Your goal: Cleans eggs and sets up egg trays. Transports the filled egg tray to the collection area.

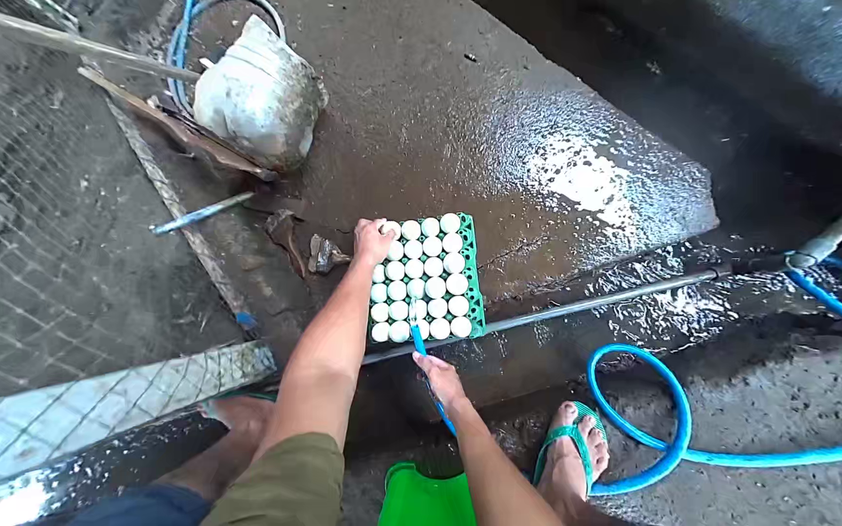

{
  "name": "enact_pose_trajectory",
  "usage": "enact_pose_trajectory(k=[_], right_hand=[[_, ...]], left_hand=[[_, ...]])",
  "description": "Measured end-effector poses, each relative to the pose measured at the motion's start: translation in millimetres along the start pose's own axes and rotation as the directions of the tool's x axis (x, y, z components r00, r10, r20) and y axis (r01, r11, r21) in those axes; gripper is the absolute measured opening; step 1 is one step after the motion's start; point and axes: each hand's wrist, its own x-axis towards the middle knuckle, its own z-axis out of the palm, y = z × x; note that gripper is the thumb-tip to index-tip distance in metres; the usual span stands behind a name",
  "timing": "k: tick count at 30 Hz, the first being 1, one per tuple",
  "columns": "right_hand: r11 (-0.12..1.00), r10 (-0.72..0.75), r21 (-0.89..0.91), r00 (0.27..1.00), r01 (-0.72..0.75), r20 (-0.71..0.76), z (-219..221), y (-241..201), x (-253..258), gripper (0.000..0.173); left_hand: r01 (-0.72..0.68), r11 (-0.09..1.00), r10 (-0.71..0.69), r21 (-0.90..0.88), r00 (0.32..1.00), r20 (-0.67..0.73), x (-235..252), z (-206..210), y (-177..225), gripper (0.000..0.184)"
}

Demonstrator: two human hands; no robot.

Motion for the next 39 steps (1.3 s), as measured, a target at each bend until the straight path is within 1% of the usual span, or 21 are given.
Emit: enact_pose_trajectory(k=[2, 4, 5, 6, 8, 9, 10, 15, 17, 19, 20, 22, 23, 24, 26, 28, 30, 31, 35, 37, 39], right_hand=[[1.0, 0.008, 0.003, 1.0, -0.008, -0.003, 1.2, -0.3, -0.9, 0.044], [1.0, 0.02, 0.001, 1.0, -0.02, -0.001, 1.5, -1.6, -1.4, 0.045], [1.0, 0.022, -0.005, 1.0, -0.022, -0.001, 1.9, -1.5, -1.7, 0.045], [1.0, 0.023, -0.009, 1.0, -0.023, -0.001, 2.3, -1.9, -1.8, 0.045], [1.0, 0.023, -0.01, 1.0, -0.023, -0.004, 4.0, -1.9, -2.1, 0.045], [1.0, 0.022, -0.011, 1.0, -0.022, -0.006, 4.0, -1.6, -2.8, 0.045], [1.0, 0.019, -0.011, 1.0, -0.02, -0.009, 3.8, -1.0, -3.1, 0.045], [1.0, 0.006, -0.009, 1.0, -0.006, -0.016, 3.1, 1.8, -5.0, 0.044], [1.0, 0.007, -0.006, 1.0, -0.007, -0.014, 4.9, 2.7, -6.6, 0.043], [1.0, 0.003, -0.014, 1.0, -0.003, -0.013, 5.5, 3.2, -7.9, 0.044], [1.0, 0.0, -0.023, 1.0, 0.0, -0.01, 5.2, 4.2, -8.6, 0.044], [0.999, 0.002, -0.04, 1.0, -0.001, 0.022, 4.1, 6.4, -10.4, 0.045], [0.999, -0.002, -0.041, 0.999, 0.004, 0.04, 3.9, 6.9, -10.7, 0.045], [1.0, -0.009, -0.029, 0.998, 0.011, 0.055, 4.1, 6.9, -11.5, 0.044], [1.0, -0.014, -0.003, 0.995, 0.014, 0.096, 4.1, 9.2, -13.8, 0.043], [1.0, -0.014, 0.022, 0.989, 0.011, 0.149, 4.5, 14.4, -15.4, 0.048], [0.999, 0.011, 0.044, 0.986, -0.018, 0.168, 5.0, 15.1, -19.5, 0.056], [0.999, 0.021, 0.043, 0.985, -0.029, 0.169, 4.6, 14.7, -22.9, 0.056], [0.999, 0.036, 0.026, 0.981, -0.041, 0.192, 0.7, 10.4, -35.8, 0.047], [0.999, 0.015, -0.042, 0.974, -0.005, 0.225, -1.9, 10.6, -38.1, 0.042], [0.993, -0.059, -0.086, 0.984, 0.074, 0.166, -1.2, 9.2, -44.3, 0.035]], left_hand=[[0.057, 0.995, -0.061, -0.08, 0.997, -0.057, -1.8, -0.3, -5.4, 0.045], [0.153, 0.968, -0.178, -0.197, 0.977, -0.114, -14.9, -2.4, -12.2, 0.043], [0.202, 0.95, -0.231, -0.24, 0.968, -0.1, -22.8, -1.0, -19.3, 0.045], [0.235, 0.934, -0.259, -0.269, 0.964, -0.058, -29.8, 1.8, -28.1, 0.05], [0.256, 0.925, -0.253, -0.282, 0.966, 0.047, -38.4, 10.1, -44.6, 0.066], [0.251, 0.929, -0.243, -0.274, 0.968, 0.064, -40.1, 14.8, -49.8, 0.072], [0.245, 0.932, -0.237, -0.267, 0.97, 0.061, -40.6, 17.5, -51.7, 0.073], [0.2, 0.951, -0.206, -0.236, 0.979, 0.001, -38.5, 22.6, -54.8, 0.056], [0.176, 0.964, -0.18, -0.201, 0.984, -0.004, -37.7, 22.9, -59.7, 0.054], [0.168, 0.958, -0.182, -0.234, 0.982, -0.04, -39.1, 22.6, -61.6, 0.053], [0.156, 0.945, -0.188, -0.288, 0.978, -0.086, -43.4, 22.0, -60.8, 0.051], [0.096, 0.882, -0.198, -0.461, 0.964, -0.176, -63.0, 18.1, -57.2, 0.047], [0.057, 0.818, -0.2, -0.572, 0.961, -0.191, -75.8, 15.8, -55.2, 0.045], [0.023, 0.73, -0.195, -0.683, 0.965, -0.175, -90.5, 14.4, -53.5, 0.043], [0.015, 0.553, -0.192, -0.833, 0.975, -0.11, -121.1, 18.7, -51.9, 0.037], [0.103, 0.4, -0.176, -0.911, 0.984, 0.034, -153.8, 24.0, -49.3, 0.035], [0.209, 0.268, -0.151, -0.941, 0.973, 0.173, -182.4, 29.3, -45.7, 0.039], [0.245, 0.228, -0.144, -0.942, 0.966, 0.216, -194.6, 33.1, -45.2, 0.041], [0.321, 0.159, -0.118, -0.934, 0.945, 0.305, -232.4, 39.9, -38.8, 0.042], [0.34, 0.141, -0.091, -0.93, 0.94, 0.329, -246.2, 35.4, -32.1, 0.04], [0.352, 0.125, -0.076, -0.928, 0.936, 0.344, -256.5, 32.7, -28.1, 0.042]])
